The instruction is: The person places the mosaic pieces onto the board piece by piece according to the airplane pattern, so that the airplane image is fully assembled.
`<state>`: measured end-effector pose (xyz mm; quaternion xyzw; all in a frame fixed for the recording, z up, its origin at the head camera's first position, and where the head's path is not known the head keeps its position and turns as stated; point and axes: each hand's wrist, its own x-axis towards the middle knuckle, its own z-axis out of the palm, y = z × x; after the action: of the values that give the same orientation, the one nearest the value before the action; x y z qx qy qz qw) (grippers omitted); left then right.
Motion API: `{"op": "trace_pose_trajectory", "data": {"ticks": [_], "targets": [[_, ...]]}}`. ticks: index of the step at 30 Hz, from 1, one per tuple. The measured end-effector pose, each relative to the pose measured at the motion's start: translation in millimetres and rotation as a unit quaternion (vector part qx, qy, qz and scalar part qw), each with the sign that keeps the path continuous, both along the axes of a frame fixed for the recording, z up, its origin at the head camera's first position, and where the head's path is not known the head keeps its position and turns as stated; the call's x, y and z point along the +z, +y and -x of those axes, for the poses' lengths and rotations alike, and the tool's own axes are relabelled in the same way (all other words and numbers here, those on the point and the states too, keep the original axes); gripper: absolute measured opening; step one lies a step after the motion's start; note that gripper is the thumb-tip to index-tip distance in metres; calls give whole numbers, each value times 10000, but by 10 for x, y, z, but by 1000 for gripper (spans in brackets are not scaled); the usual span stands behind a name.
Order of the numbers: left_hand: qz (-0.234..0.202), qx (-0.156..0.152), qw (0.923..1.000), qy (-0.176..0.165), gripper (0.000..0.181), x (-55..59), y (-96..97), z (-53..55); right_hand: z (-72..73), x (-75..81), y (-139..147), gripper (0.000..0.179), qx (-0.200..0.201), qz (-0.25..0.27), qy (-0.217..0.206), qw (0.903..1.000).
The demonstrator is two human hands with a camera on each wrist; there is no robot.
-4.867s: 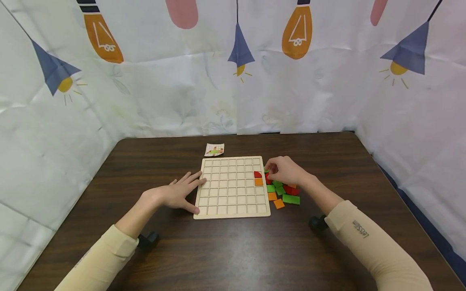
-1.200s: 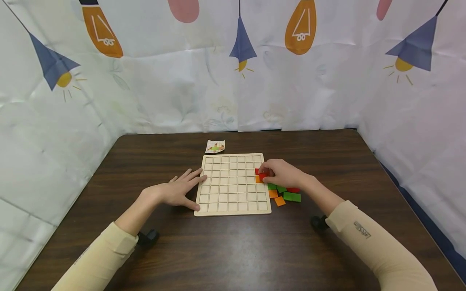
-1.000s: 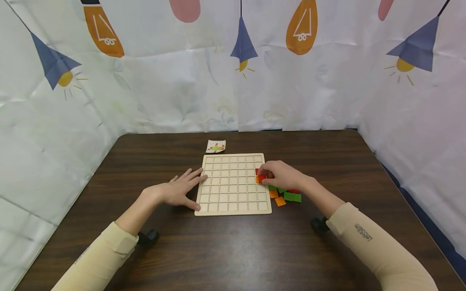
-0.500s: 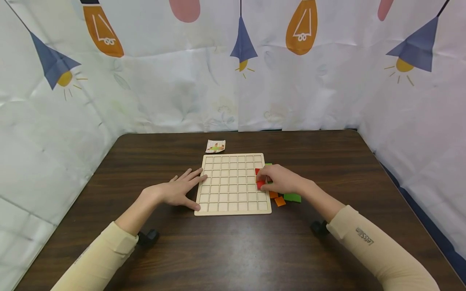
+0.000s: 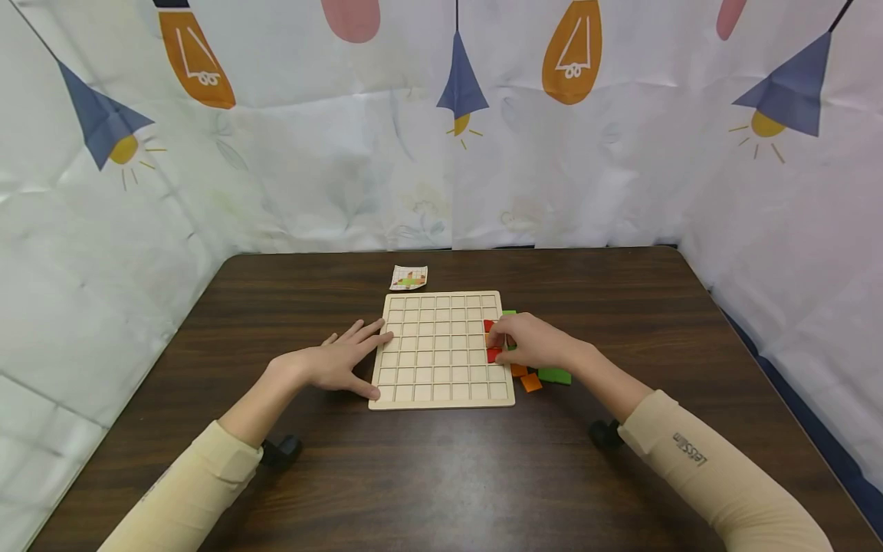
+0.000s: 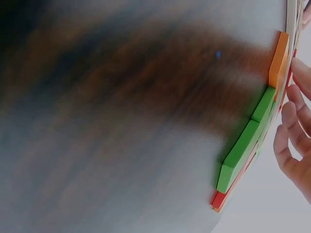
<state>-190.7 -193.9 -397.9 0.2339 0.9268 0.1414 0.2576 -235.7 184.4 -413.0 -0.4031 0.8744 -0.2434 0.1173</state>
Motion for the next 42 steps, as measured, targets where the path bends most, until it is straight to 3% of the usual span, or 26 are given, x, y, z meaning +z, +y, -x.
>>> {"op": "trace_pose_trajectory", "data": {"ticks": [11, 18, 28, 42], "targets": [[18, -3, 10000, -26, 105, 0, 7, -2, 4, 6, 9, 15, -73, 26, -53, 10000], [2, 14, 10000, -12, 104, -3, 4, -1, 40, 64, 118, 15, -256, 370, -304, 9985], [-36, 15, 10000, -23, 104, 3, 1, -4, 149, 102, 356, 19, -879, 287, -468, 9946], [-8, 9, 10000, -29, 104, 6, 4, -2, 173, 100, 639, 18, -1409, -1, -903, 9859]]}}
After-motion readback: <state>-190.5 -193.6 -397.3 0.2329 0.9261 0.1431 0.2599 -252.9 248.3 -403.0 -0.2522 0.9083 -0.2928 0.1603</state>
